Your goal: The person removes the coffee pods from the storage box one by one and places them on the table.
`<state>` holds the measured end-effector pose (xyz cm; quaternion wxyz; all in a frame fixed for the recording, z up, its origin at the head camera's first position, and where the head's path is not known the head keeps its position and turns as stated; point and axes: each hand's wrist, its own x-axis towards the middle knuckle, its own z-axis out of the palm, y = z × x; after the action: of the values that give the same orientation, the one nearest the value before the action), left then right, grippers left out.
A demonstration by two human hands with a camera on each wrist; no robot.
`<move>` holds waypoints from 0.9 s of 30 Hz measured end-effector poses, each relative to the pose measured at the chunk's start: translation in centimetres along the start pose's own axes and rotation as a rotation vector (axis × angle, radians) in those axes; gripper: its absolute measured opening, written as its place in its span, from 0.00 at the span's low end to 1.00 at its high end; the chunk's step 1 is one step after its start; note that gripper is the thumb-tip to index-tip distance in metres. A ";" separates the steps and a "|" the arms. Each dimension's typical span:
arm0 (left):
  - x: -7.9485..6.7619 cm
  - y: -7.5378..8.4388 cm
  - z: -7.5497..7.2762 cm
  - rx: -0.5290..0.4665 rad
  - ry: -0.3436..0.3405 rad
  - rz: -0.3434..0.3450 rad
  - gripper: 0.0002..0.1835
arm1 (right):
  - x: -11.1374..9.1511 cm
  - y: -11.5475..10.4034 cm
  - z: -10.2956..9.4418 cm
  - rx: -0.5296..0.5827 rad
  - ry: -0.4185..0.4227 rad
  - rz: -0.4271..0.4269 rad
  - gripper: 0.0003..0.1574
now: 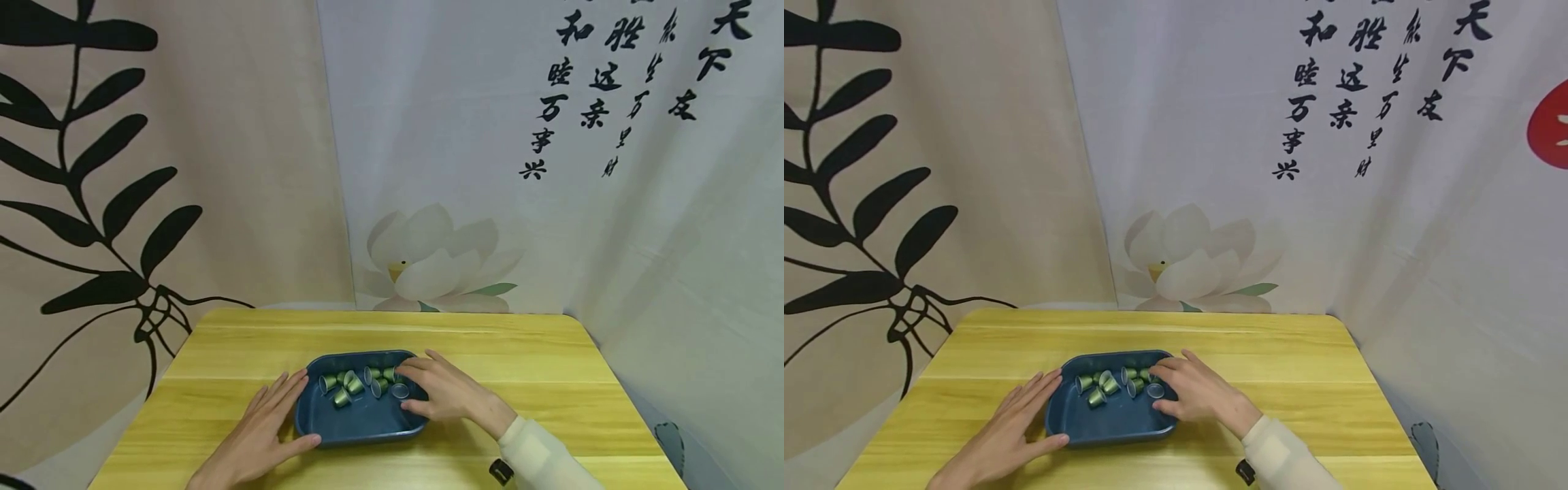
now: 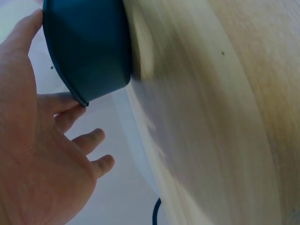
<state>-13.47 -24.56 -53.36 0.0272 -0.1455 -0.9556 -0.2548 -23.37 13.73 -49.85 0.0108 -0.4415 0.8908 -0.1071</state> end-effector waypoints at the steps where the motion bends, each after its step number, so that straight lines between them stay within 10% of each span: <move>1: 0.0 0.0 0.0 0.001 0.001 0.001 0.58 | 0.2 0.0 0.1 0.001 -0.004 -0.003 0.35; 27: 0.1 -0.1 -0.1 -0.033 0.009 0.006 0.58 | 2.9 0.2 1.6 0.032 -0.093 -0.035 0.19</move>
<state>-13.56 -24.68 -53.36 0.0297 -0.1478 -0.9507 -0.2711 -25.15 11.27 -51.29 0.0575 -0.4612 0.8797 -0.1009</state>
